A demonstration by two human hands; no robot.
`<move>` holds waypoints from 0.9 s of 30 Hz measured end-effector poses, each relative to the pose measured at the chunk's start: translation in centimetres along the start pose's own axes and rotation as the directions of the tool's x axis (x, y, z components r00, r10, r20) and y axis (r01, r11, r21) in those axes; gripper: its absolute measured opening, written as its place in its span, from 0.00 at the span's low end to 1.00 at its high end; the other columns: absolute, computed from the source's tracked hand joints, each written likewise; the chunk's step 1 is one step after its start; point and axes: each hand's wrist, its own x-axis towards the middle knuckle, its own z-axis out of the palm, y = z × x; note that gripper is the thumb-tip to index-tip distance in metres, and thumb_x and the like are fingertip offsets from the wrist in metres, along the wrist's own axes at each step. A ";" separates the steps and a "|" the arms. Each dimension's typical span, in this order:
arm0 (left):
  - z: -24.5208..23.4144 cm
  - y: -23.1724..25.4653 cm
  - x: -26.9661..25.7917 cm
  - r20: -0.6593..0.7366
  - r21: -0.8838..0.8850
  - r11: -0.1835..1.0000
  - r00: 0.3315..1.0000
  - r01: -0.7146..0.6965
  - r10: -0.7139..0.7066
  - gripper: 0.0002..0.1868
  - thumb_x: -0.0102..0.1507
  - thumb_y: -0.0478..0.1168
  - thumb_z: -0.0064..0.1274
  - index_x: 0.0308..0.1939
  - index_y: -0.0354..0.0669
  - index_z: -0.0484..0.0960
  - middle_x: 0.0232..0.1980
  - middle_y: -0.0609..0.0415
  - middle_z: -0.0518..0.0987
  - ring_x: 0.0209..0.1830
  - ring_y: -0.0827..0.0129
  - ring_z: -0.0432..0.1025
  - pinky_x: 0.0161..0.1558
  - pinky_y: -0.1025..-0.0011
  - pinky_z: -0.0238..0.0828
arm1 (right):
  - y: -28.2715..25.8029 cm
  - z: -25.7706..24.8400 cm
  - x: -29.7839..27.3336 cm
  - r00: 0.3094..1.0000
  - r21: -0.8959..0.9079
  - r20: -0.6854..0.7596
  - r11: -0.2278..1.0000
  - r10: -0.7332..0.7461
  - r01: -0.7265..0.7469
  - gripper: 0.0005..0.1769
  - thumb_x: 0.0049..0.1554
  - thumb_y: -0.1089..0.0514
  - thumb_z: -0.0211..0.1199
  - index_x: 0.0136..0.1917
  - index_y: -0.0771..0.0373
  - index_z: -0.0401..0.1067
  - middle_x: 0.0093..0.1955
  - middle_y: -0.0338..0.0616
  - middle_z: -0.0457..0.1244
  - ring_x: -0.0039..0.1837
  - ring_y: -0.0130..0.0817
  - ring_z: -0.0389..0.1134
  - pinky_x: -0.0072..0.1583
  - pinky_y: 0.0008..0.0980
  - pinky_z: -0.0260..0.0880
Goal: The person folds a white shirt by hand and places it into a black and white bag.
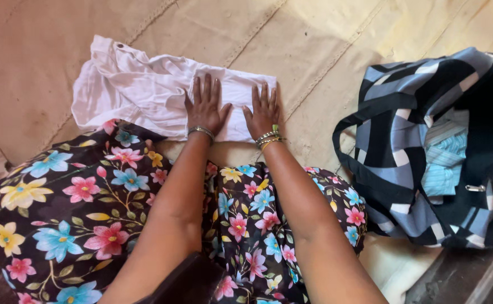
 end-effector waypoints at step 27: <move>0.0 3.2 -3.8 0.119 -0.103 0.990 0.986 -0.101 0.113 0.45 0.63 0.68 0.37 0.79 0.52 0.51 0.85 0.56 0.43 0.85 0.57 0.33 0.73 0.36 0.26 | 8.2 -2.0 -2.7 0.681 0.320 -0.022 0.651 0.732 -0.688 0.39 0.45 0.52 0.79 0.66 0.67 0.69 0.64 0.58 0.64 0.66 0.53 0.65 0.68 0.45 0.64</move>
